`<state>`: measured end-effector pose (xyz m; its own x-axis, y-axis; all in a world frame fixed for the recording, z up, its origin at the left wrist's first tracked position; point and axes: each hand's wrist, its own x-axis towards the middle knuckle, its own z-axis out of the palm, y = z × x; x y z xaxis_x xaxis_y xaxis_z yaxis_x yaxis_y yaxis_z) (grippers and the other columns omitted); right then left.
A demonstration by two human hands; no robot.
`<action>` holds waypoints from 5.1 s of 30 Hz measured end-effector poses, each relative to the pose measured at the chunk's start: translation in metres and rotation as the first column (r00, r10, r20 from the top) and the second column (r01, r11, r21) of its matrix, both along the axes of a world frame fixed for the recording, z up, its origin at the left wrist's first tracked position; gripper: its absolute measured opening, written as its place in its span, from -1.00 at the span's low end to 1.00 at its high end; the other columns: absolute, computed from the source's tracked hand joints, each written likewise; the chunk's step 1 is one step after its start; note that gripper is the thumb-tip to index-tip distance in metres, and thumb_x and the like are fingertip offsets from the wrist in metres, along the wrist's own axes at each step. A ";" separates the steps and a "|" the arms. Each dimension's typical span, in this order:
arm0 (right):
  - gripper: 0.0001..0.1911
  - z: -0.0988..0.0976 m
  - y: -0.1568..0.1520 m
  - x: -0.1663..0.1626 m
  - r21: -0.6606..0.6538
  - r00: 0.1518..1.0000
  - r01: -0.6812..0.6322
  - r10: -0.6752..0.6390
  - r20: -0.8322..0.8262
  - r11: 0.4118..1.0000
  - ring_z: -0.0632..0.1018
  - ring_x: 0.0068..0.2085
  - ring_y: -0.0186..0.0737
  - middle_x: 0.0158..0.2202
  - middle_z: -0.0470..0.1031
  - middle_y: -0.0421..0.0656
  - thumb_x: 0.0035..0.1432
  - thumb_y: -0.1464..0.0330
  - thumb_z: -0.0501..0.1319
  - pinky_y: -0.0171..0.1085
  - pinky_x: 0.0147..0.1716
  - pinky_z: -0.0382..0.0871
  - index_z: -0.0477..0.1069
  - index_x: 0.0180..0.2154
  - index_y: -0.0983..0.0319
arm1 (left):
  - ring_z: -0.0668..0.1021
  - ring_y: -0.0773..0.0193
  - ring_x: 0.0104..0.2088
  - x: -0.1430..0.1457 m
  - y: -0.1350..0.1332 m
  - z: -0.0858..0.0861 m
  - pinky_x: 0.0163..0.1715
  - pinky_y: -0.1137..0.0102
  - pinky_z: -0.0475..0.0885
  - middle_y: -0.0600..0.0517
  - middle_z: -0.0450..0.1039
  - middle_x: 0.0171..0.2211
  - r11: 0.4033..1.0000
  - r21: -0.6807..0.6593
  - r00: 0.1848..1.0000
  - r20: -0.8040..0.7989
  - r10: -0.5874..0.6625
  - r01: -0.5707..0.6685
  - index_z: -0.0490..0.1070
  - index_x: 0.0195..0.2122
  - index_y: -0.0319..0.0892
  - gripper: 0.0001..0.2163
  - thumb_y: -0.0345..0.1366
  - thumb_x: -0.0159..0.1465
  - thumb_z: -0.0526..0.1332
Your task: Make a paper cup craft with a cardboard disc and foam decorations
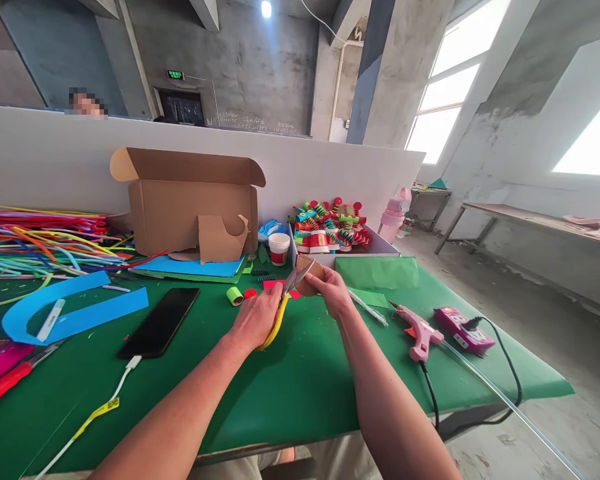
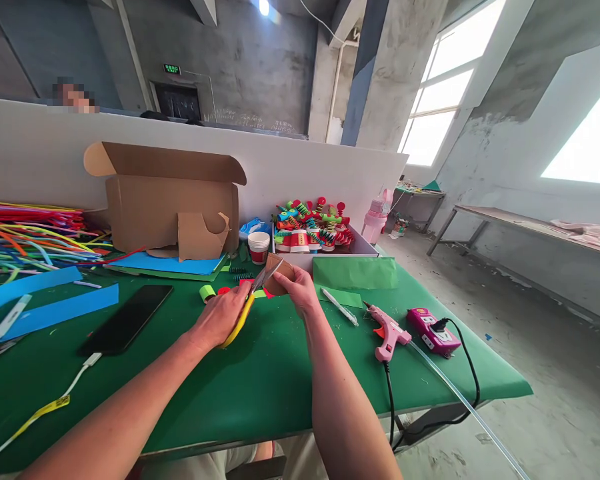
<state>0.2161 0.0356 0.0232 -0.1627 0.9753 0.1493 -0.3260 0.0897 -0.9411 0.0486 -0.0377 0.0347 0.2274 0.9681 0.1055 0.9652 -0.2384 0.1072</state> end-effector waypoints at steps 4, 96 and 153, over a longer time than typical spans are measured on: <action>-0.57 0.001 0.000 0.002 0.010 1.000 -0.011 0.011 0.021 1.000 0.55 -0.41 -0.27 -0.43 0.60 -0.21 -0.36 0.20 0.53 -0.29 -0.32 0.44 0.55 -0.38 0.24 | 0.62 0.01 -0.19 0.001 0.000 0.001 -0.31 0.26 0.45 -0.19 0.51 -0.16 1.000 -0.005 1.000 -0.027 0.013 -0.013 0.18 0.01 -0.21 -0.79 -0.40 0.40 -0.11; -0.55 -0.001 0.004 0.017 -0.025 0.990 -0.089 0.092 0.109 0.996 0.55 -0.37 -0.22 -0.39 0.62 -0.18 -0.37 0.18 0.53 -0.29 -0.33 0.41 0.58 -0.36 0.22 | 0.64 -0.05 -0.25 0.008 -0.003 0.006 -0.31 0.18 0.48 -0.24 0.56 -0.22 1.000 0.006 0.995 -0.096 0.016 -0.015 0.25 -0.05 -0.26 -0.75 -0.38 0.43 -0.17; -0.54 -0.001 0.002 0.010 -0.006 0.990 -0.080 0.080 0.115 0.997 0.48 -0.43 -0.27 -0.47 0.55 -0.23 -0.37 0.07 0.52 -0.33 -0.41 0.35 0.53 -0.42 0.19 | 0.64 -0.06 -0.22 0.004 0.002 0.003 -0.27 0.20 0.45 -0.22 0.57 -0.28 0.999 -0.048 0.997 -0.077 0.022 -0.026 0.21 0.02 -0.24 -0.76 -0.37 0.41 -0.13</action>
